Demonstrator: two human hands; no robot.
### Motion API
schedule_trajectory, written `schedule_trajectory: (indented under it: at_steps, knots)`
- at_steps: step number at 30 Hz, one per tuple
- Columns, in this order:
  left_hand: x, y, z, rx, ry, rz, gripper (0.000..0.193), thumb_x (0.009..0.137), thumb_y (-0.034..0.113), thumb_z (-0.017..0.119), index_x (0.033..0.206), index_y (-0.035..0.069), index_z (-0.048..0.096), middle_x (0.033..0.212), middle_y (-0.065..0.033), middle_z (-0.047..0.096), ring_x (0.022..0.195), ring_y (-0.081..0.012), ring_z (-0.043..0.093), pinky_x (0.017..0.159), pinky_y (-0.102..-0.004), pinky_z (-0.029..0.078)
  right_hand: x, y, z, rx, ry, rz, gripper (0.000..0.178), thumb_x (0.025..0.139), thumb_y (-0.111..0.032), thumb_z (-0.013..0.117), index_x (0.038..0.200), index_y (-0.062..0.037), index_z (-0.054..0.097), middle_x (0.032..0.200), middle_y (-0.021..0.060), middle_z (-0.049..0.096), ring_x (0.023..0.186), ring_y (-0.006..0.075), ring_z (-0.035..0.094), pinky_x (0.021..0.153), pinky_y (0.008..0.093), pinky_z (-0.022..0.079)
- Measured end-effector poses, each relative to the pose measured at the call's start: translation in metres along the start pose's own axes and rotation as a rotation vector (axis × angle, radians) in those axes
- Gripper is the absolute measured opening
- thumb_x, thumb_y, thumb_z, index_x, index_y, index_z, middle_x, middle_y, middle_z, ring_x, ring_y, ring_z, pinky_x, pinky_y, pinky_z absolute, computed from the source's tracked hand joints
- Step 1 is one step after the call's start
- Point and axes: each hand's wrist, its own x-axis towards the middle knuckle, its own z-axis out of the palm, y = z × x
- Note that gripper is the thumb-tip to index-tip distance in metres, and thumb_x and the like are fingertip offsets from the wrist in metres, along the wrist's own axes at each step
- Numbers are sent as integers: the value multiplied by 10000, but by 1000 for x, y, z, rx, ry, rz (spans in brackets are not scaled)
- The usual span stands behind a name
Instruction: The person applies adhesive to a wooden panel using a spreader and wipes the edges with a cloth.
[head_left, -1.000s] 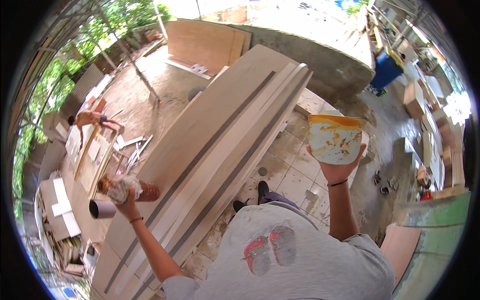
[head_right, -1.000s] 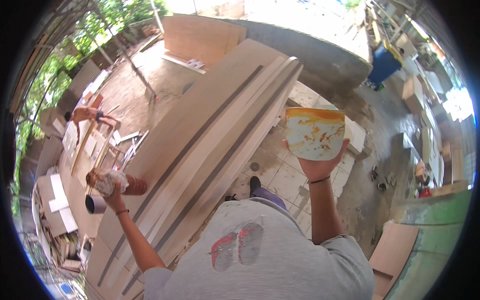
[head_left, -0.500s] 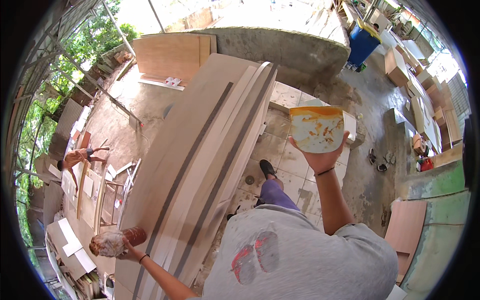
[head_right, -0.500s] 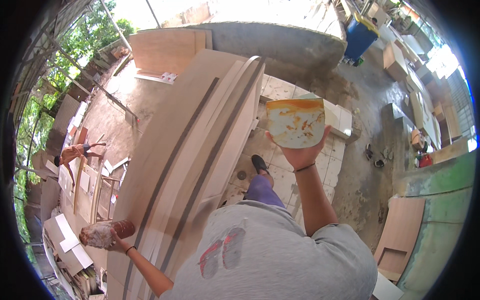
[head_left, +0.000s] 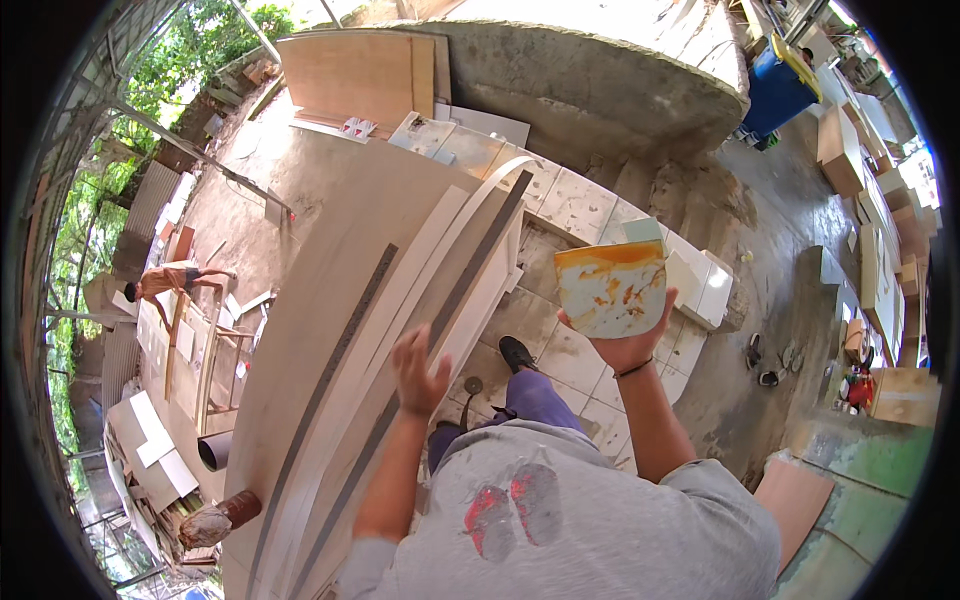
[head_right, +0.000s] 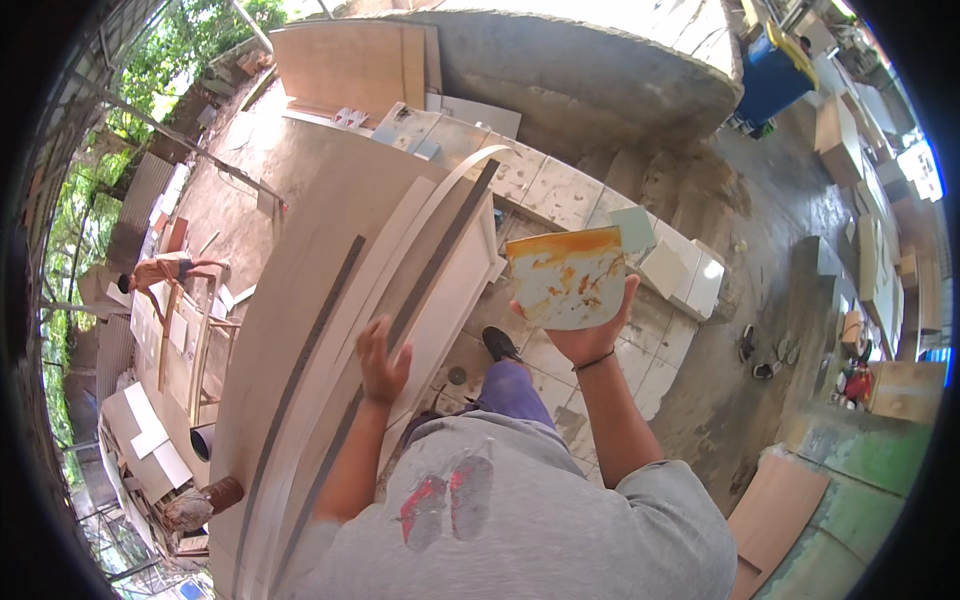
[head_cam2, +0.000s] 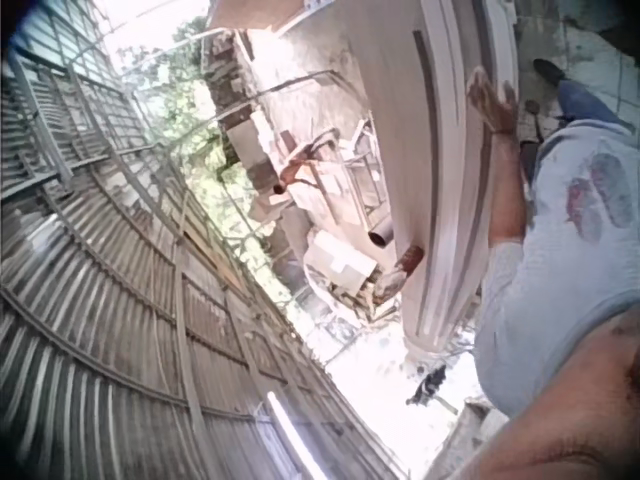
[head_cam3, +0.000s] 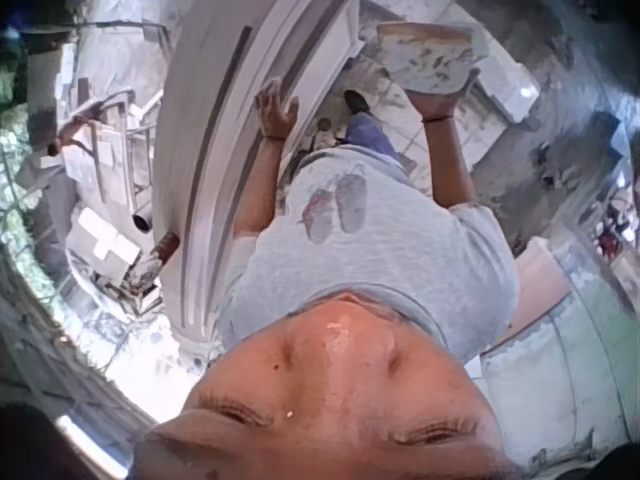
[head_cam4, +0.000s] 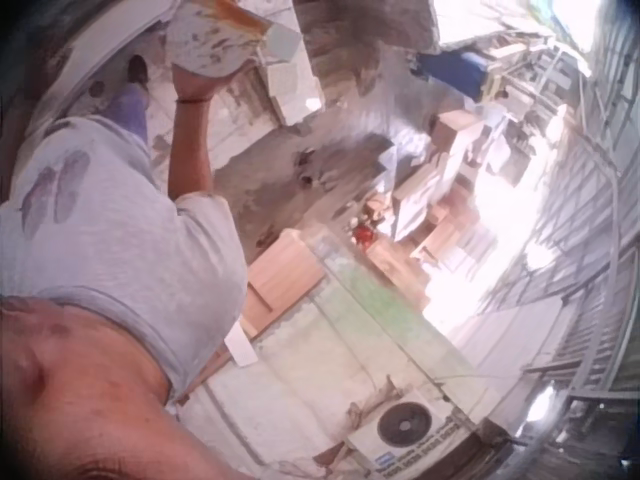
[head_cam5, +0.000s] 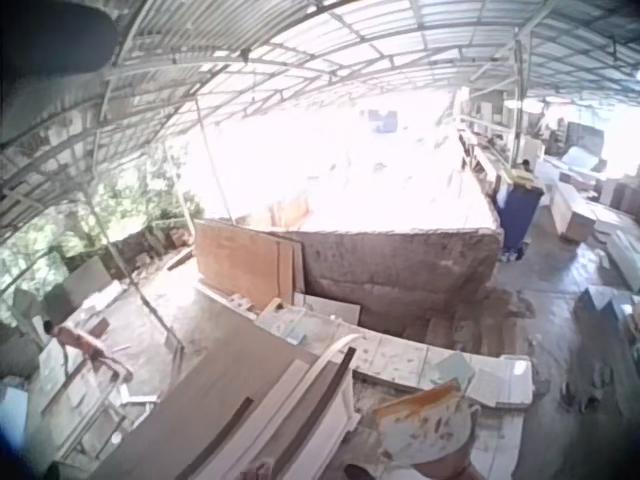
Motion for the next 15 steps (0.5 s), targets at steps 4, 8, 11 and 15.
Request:
schedule_trajectory:
  at_steps: [4,8,11,15]
  knots:
    - [78,3,57,130,-103,90,528,855,267,632,1320,47,514,1325,-144,503,1255,-321,445,1036,-450,349,9,-14,0,37,-30,55,954,764,-839,414,1477,-209,346,1513,100,352,1360,392,342,1018,744,238]
    - [66,-4,82,156,-116,67,384,875,175,572,1226,20,593,1340,-121,508,1264,-331,440,1061,-450,335,8,-23,-6,76,-8,50,957,760,-838,426,1475,-207,350,1515,101,351,1364,389,339,1021,740,238]
    - [45,0,79,149,-45,51,342,839,53,549,1170,29,630,1271,-117,550,1222,-321,466,1052,-440,345,11,-31,-6,56,6,68,948,764,-828,439,1475,-207,352,1515,102,352,1367,386,339,1021,738,242]
    - [30,8,68,128,-31,-30,343,815,34,558,1149,38,638,1229,-104,576,1178,-305,495,1022,-433,362,35,-33,-11,-13,-10,194,940,783,-801,451,1477,-176,348,1513,122,353,1364,392,345,1024,730,252]
